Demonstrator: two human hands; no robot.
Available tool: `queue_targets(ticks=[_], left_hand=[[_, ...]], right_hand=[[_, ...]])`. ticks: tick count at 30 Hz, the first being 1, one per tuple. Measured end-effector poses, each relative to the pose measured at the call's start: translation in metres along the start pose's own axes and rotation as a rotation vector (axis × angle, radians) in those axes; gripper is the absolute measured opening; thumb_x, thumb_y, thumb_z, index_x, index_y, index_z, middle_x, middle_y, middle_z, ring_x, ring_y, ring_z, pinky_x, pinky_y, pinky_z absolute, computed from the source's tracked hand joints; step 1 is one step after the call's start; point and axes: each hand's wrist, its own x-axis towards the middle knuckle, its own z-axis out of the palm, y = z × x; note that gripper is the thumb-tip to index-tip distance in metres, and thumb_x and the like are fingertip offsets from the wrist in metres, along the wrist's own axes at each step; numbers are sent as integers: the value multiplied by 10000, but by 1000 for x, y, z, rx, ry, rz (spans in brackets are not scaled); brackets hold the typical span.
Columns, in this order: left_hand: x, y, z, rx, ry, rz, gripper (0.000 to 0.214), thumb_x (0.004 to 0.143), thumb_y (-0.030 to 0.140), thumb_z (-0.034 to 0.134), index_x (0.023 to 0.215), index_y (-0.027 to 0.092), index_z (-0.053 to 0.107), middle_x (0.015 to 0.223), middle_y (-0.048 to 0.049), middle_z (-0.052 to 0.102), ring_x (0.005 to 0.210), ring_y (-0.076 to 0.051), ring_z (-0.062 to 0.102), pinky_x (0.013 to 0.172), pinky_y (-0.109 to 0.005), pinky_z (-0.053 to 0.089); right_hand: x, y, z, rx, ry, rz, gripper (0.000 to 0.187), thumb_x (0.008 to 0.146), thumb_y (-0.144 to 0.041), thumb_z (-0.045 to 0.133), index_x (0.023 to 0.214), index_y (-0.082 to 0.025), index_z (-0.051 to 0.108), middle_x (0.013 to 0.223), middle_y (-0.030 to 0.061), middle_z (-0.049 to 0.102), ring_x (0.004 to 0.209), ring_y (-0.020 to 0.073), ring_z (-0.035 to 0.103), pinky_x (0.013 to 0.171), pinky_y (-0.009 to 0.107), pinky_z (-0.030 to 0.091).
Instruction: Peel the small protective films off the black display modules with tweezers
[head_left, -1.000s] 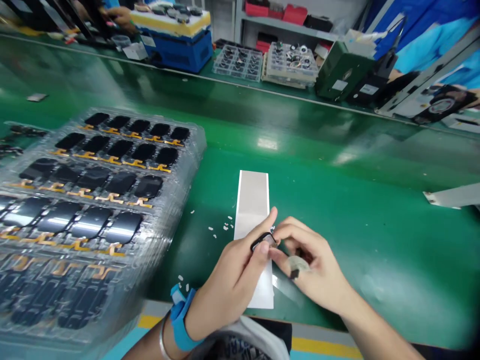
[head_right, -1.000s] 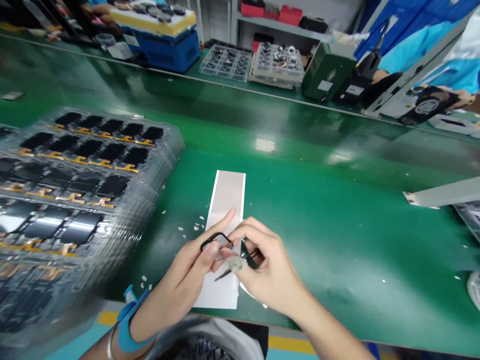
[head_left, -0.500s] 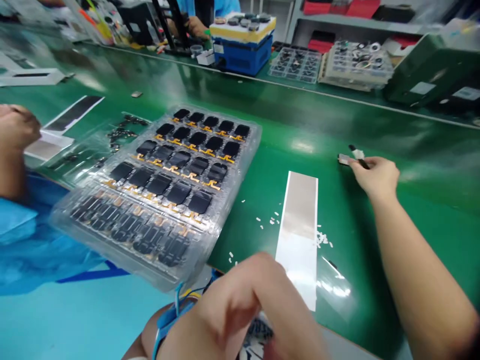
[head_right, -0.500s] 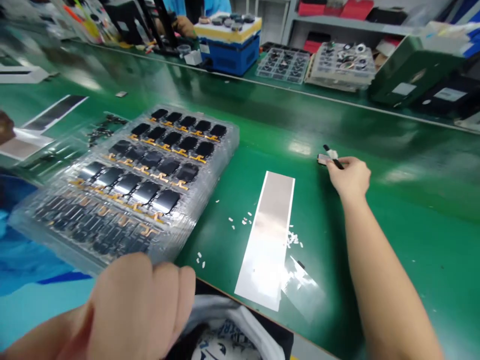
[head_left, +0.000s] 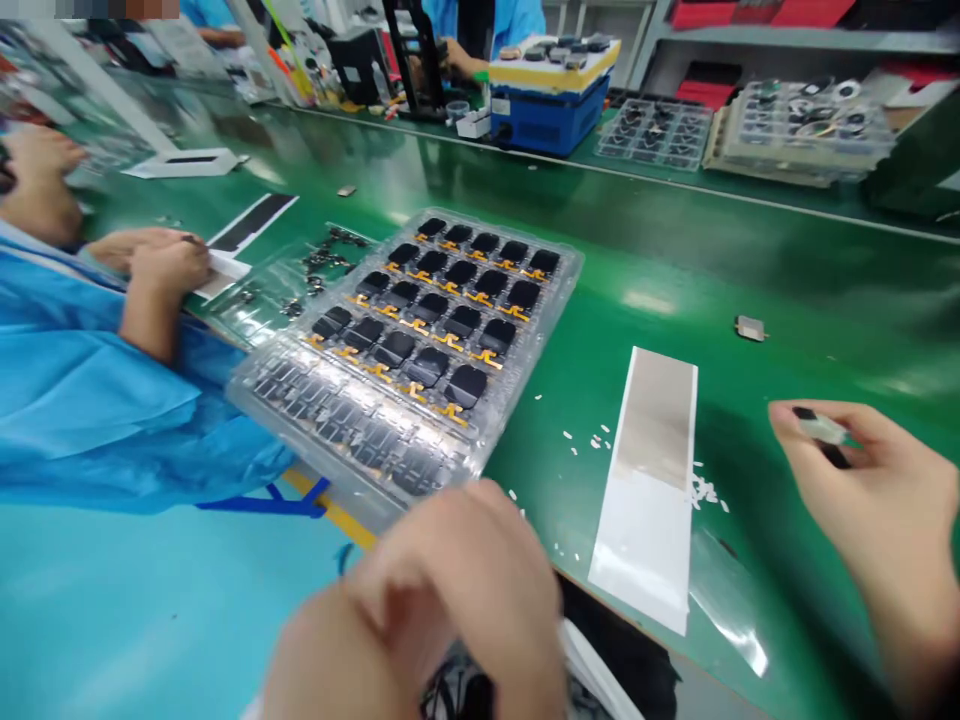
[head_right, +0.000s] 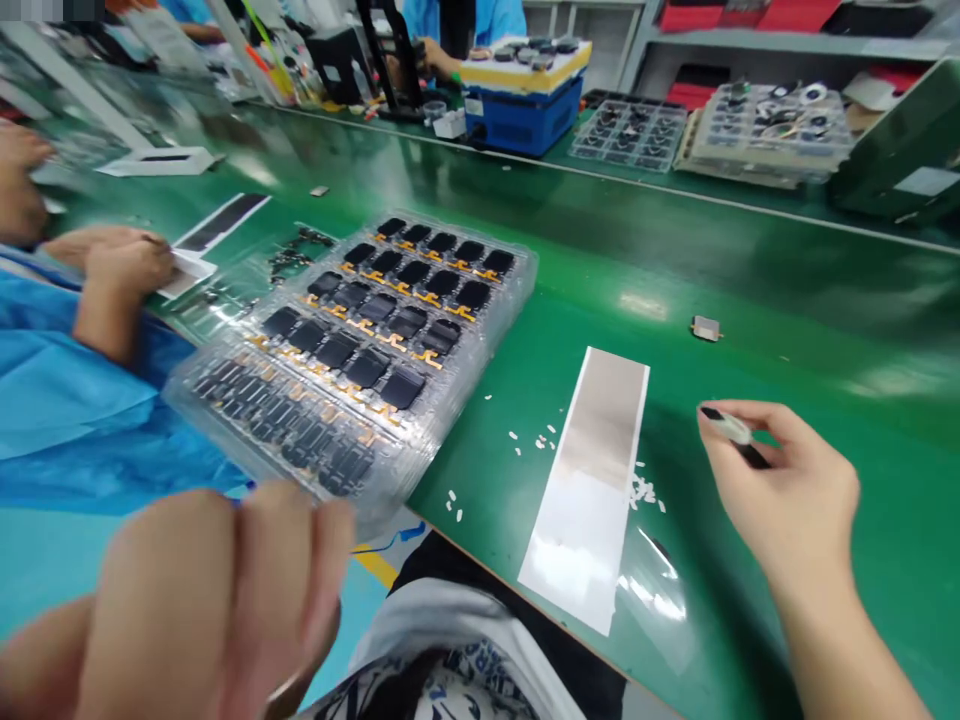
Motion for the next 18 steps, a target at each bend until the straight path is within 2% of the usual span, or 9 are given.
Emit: queue_targets(ticks=[2,3,5,7,8,11,15,16,18], left_hand=[[7,-4,-10,-134,83,103,159,992,379,546,990,419,700,641,67,690,522,-118,592,535,-285,564],[10,-8,-14,-180,109,91,137,938,267,652,997,373,716,750,51,731,657,-135,659,663,-310,597],[12,-16,-13,-211,16,1,236,868,84,699,1000,277,729,881,6,760,855,-174,704,814,-347,594],[11,-24,-3,-161,-92,-63,248,849,9,675,976,216,729,894,-22,769,884,-180,716,813,-331,592],[10,-26,4,-108,-95,-54,248,845,-4,670,970,202,728,887,-24,771,859,-166,719,788,-303,589],[11,-30,29,67,-9,36,237,829,-6,691,959,189,729,871,-17,757,782,-123,701,718,-232,566],[19,-31,50,210,7,89,108,832,85,731,824,191,719,708,17,692,614,-106,607,588,-229,524],[21,-32,53,248,-17,98,102,836,110,734,791,198,709,680,22,684,642,-125,615,622,-256,540],[22,-35,58,302,-90,135,108,860,122,703,799,210,697,721,15,709,785,-171,662,814,-367,577]], right_hand=[[-5,9,0,57,9,-31,186,712,-278,736,896,-259,756,841,86,755,663,197,684,543,311,450],[-6,13,1,77,28,-57,183,699,-284,739,881,-263,755,821,83,753,634,203,674,528,320,442],[-6,16,4,91,59,-91,169,693,-290,731,858,-260,751,785,76,747,599,206,658,523,330,441],[-6,13,4,70,38,-70,157,700,-262,715,853,-249,746,785,77,749,614,203,670,538,320,454],[-6,10,4,55,14,-46,157,704,-239,706,856,-244,746,803,81,753,640,201,685,548,308,461],[-7,4,3,32,-29,5,169,699,-185,692,852,-231,746,861,85,766,708,199,722,575,275,480],[-12,6,5,77,0,-60,153,725,-174,671,854,-226,734,879,62,765,732,192,735,628,260,505],[-13,7,6,93,-1,-78,147,729,-175,671,854,-223,730,876,59,762,729,191,735,634,261,509],[-16,8,8,131,-27,-97,127,736,-192,677,852,-215,725,867,56,755,715,189,730,625,262,514]])
